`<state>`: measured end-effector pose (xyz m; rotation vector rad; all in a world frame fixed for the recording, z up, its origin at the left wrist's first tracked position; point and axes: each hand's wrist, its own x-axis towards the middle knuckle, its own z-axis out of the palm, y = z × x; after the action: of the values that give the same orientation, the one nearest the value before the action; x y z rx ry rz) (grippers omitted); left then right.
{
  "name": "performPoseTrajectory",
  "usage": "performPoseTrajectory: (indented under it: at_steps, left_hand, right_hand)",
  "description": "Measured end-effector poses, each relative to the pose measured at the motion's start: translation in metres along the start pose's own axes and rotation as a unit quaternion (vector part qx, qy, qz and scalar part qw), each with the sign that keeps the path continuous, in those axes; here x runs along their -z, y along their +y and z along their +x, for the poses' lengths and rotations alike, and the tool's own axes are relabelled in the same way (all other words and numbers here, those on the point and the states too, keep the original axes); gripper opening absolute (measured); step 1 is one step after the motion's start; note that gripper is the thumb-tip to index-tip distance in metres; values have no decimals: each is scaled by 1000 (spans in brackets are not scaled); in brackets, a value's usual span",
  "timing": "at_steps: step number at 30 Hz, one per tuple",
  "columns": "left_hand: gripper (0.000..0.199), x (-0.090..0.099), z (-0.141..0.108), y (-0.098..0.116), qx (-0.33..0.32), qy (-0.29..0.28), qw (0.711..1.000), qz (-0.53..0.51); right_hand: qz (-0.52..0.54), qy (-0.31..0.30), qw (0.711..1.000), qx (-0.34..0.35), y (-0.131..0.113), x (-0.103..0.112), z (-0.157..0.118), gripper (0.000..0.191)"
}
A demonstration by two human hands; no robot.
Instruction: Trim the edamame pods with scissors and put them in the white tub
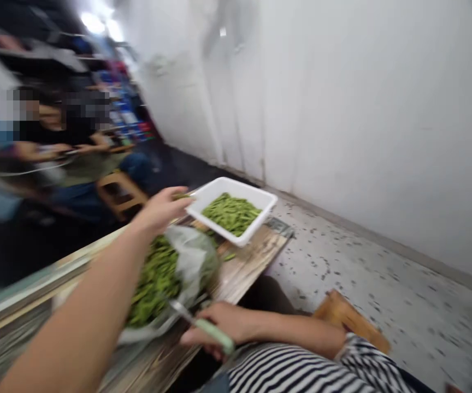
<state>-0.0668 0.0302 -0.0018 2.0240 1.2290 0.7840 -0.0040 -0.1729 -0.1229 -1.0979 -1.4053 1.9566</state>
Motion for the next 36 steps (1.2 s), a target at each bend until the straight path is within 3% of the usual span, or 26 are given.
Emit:
performPoseTrajectory:
  at_steps: [1, 3, 5, 9, 11, 13, 14, 16, 19, 21, 28, 30, 34, 36]
  left_hand:
    - [53, -8, 3, 10, 3, -14, 1000, -3]
    - [59, -13, 3, 18, -72, -13, 997, -13]
    - [50, 0, -11, 9, -110, -38, 993, -16]
    - [37, 44, -89, -28, -105, -120, 987, 31]
    - [44, 49, -135, -49, -123, -171, 973, 89]
    - [58, 40, -171, -73, -144, -156, 964, 163]
    - [59, 31, -183, -85, -153, -121, 960, 199]
    - [42, 11, -195, -108, -179, -32, 947, 264]
    - [28, -12, -196, -127, -230, 65, 926, 292]
    - [28, -21, -197, -126, -258, 89, 921, 278]
    - [26, -38, -213, -96, -299, 64, 914, 265]
    - [26, -34, -196, -88, -275, 66, 921, 266]
    - [27, -12, -141, -74, -201, 88, 938, 270]
    - [26, -6, -126, -70, -170, 123, 942, 261]
  right_hand:
    - [10, 47, 999, 14, 4, 3, -14, 43]
    - [37, 120, 992, 18, 12, 11, -35, 42]
    - [35, 170, 984, 28, 21, 22, -44, 44]
    - [-24, 214, 975, 56, 32, 41, -42, 48]
    - [-59, 213, 973, 65, 34, 46, -42, 48]
    - [-75, 218, 971, 68, 35, 47, -42, 48]
    - [-77, 221, 970, 67, 35, 46, -42, 49]
    - [-77, 222, 970, 63, 37, 45, -41, 50]
    - [-83, 214, 972, 53, 39, 43, -39, 51]
    - [-93, 218, 970, 51, 38, 42, -40, 51]
    - [-113, 233, 964, 58, 23, 35, -38, 50]
    - [-110, 230, 965, 54, 21, 32, -37, 51]
    - [-122, 232, 962, 71, 19, 29, -41, 48]
    - [-129, 241, 959, 82, 17, 28, -46, 46]
